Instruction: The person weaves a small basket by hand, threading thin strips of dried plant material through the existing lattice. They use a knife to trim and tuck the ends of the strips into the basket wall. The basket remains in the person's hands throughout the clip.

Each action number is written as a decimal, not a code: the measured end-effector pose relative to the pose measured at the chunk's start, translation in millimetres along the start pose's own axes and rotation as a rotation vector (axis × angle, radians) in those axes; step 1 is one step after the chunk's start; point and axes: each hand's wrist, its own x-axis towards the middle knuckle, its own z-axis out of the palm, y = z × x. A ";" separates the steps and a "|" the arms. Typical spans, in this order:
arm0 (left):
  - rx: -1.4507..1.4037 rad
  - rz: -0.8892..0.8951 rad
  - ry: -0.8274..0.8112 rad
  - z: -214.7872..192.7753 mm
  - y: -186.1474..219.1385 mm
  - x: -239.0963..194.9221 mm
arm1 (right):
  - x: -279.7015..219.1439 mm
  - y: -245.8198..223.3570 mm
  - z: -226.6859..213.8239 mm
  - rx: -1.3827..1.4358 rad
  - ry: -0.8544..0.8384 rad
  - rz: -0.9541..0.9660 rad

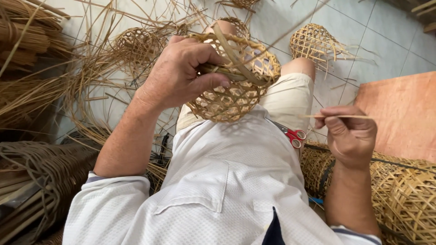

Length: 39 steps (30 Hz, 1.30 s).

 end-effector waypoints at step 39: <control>0.187 0.270 0.007 27.9 45.8 -18.5 | 9.2 -8.2 88.8 -0.668 -0.349 -0.901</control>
